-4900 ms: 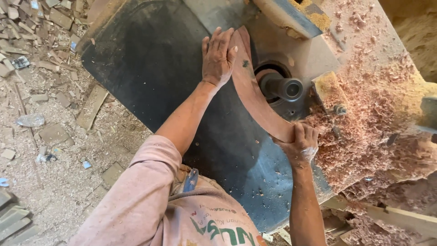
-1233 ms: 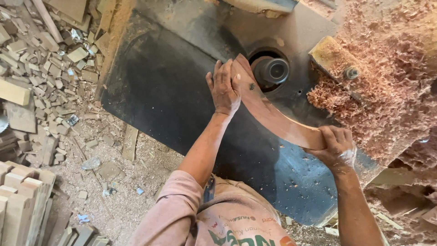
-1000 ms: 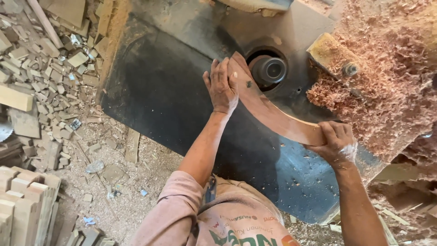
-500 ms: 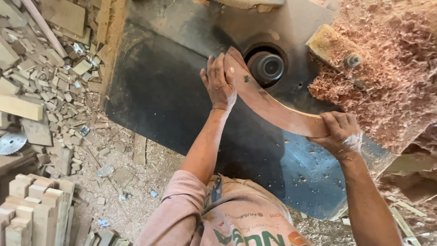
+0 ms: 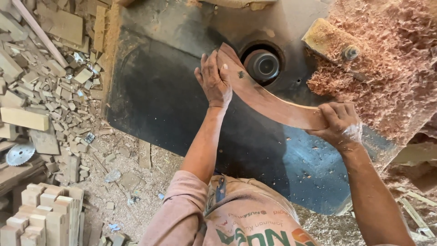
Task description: The person smooths a curved wooden piece on a spindle sander, holding it with both hands and moving it back and forth against the rotating spindle. The person repeatedly flips the piece to sand different edges and surfaces.
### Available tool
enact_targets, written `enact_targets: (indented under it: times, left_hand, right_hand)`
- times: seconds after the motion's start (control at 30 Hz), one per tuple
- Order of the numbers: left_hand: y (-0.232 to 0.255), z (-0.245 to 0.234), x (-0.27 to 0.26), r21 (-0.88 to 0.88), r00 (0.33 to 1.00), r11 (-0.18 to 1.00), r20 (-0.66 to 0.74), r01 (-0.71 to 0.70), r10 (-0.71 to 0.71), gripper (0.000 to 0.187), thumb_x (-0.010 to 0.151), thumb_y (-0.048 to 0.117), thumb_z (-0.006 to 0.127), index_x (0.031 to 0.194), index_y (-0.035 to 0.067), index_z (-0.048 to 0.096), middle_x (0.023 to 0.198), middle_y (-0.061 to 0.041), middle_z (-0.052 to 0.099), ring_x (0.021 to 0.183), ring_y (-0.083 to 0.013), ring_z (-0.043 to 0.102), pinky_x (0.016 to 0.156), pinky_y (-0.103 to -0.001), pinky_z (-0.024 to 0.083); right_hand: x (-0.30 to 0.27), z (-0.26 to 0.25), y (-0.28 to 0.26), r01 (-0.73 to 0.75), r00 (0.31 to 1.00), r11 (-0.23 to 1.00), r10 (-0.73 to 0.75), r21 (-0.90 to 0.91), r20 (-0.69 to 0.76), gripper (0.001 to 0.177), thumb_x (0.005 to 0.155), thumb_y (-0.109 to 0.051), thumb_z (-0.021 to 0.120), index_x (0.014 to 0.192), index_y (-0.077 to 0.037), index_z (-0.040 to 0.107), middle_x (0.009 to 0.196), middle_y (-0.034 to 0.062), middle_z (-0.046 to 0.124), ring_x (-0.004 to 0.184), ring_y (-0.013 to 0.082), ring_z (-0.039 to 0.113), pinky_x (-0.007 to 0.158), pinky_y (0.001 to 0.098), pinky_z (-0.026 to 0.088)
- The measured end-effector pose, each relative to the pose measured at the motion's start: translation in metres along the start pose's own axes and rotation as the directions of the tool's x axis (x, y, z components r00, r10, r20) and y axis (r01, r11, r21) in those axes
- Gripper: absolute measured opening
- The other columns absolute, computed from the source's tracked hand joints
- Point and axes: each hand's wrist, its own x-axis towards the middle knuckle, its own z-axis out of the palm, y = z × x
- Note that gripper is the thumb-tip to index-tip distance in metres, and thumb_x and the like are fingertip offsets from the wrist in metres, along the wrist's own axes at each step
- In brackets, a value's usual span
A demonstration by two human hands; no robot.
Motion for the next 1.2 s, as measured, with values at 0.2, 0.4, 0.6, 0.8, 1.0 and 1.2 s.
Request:
enact_targets:
  times: [0.2,0.4,0.6,0.8,1.0,1.2]
  left_hand:
    - [-0.004,0.000,0.005,-0.038,0.999,0.999,0.034,0.016,-0.015,0.052,0.113,0.046,0.031,0.144,0.012,0.054,0.144,-0.005,0.061,0.148,-0.0313,0.048,0.120,-0.059,0.032]
    - [-0.009,0.002,0.008,-0.036,0.999,0.999,0.050,0.014,-0.012,0.048,0.113,0.042,0.034,0.145,0.012,0.053,0.147,-0.003,0.059,0.149,-0.0287,0.046,0.121,-0.057,0.031]
    - [-0.011,0.004,0.011,-0.039,0.999,0.999,0.032,0.014,-0.013,0.051,0.112,0.046,0.031,0.143,0.013,0.055,0.145,-0.002,0.061,0.148,-0.0295,0.047,0.119,-0.055,0.032]
    - [-0.017,0.006,0.015,-0.040,0.997,0.998,0.063,0.052,-0.049,0.052,0.112,0.049,0.028,0.144,0.015,0.053,0.146,-0.001,0.060,0.150,-0.0290,0.045,0.121,-0.056,0.029]
    - [-0.021,0.009,0.019,-0.028,0.998,0.999,0.037,0.042,-0.041,0.047,0.112,0.044,0.033,0.143,0.015,0.054,0.146,0.000,0.061,0.149,-0.0292,0.046,0.121,-0.056,0.030]
    - [-0.029,0.011,0.022,-0.044,0.998,0.998,0.047,0.035,-0.033,0.047,0.113,0.042,0.035,0.146,0.015,0.052,0.148,-0.002,0.060,0.151,-0.0277,0.043,0.123,-0.055,0.028]
  right_hand:
    - [0.013,-0.005,-0.005,0.009,1.000,0.999,-0.008,0.031,-0.017,0.088,0.080,-0.082,0.053,0.120,-0.006,0.070,0.110,0.0145,0.067,0.096,0.0324,0.057,0.074,0.0461,0.052]
    - [0.009,0.002,-0.002,-0.017,1.000,1.000,0.017,-0.006,0.024,0.078,0.073,-0.069,0.084,0.122,-0.011,0.069,0.112,0.0101,0.065,0.097,0.0292,0.057,0.072,0.0439,0.053]
    - [0.023,-0.006,-0.009,-0.001,1.000,0.999,0.001,0.039,-0.001,0.068,0.074,-0.052,0.089,0.120,-0.006,0.071,0.111,0.0135,0.068,0.104,0.0334,0.061,0.078,0.0473,0.056]
    - [0.026,0.000,-0.010,-0.002,1.000,1.000,0.002,0.023,-0.005,0.081,0.077,-0.073,0.075,0.122,-0.007,0.071,0.110,0.0137,0.066,0.099,0.0331,0.061,0.092,0.0523,0.054]
    - [0.035,0.000,-0.012,0.025,0.999,1.000,-0.025,0.006,-0.028,0.070,0.076,-0.054,0.089,0.123,-0.006,0.070,0.109,0.0126,0.065,0.096,0.0327,0.061,0.083,0.0467,0.055]
    - [0.034,0.004,-0.012,-0.012,1.000,0.999,0.012,-0.030,0.005,0.067,0.065,-0.045,0.091,0.119,-0.012,0.071,0.110,0.0084,0.067,0.099,0.0309,0.062,0.069,0.0452,0.057]
